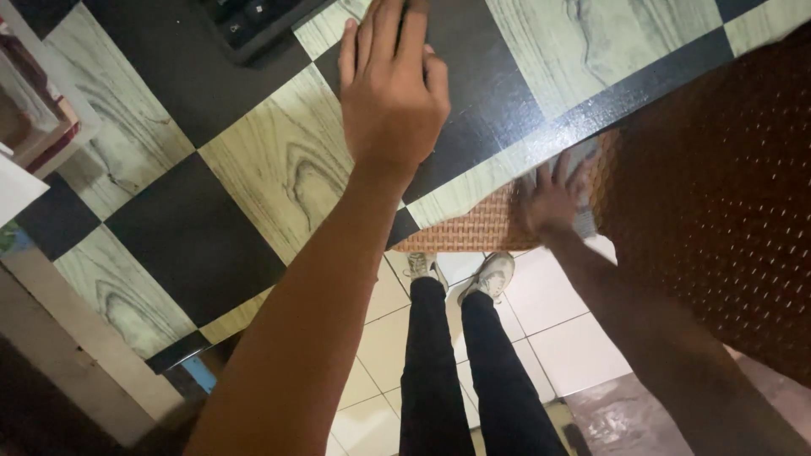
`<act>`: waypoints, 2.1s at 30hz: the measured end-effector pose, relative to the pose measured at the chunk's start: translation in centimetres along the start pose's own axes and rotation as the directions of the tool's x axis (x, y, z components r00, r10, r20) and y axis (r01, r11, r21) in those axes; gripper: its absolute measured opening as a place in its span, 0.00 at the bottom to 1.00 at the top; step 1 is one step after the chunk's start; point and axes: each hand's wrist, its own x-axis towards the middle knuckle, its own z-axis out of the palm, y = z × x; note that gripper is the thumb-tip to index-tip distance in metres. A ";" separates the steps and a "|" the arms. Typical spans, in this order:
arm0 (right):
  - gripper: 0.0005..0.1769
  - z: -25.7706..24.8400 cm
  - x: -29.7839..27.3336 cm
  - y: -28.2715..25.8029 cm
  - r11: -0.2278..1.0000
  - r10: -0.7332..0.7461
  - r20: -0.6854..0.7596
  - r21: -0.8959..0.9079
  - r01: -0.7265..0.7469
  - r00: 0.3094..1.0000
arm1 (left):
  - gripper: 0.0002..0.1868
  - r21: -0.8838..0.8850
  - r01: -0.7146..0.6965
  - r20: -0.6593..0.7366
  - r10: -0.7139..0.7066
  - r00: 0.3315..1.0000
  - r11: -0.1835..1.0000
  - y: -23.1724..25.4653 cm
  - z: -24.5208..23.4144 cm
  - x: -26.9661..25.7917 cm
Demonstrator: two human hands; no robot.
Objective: The person wipes down a desk, a computer monitor, and a chair with a cloth, moving items to clean underneath them. They also wipe the rungs of a wooden ladder before returning to the desk to finish cleaning the chair.
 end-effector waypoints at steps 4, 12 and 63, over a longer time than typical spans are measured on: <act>0.34 1.2 5.3 -8.2 0.999 -0.017 0.077 -0.044 0.020 0.997 | 0.23 -0.019 -0.016 -0.027 0.015 1.000 1.000 0.2 -0.2 0.2; 0.22 4.8 -9.3 -17.1 0.904 -0.380 0.324 -0.068 0.422 0.866 | 0.20 -0.010 -0.007 0.054 0.007 0.999 1.000 0.2 -0.7 0.4; 0.17 4.5 -11.4 -16.0 0.808 -0.513 -0.261 0.175 0.563 0.818 | 0.19 0.051 -0.061 0.055 0.058 0.997 0.997 0.2 -0.4 0.4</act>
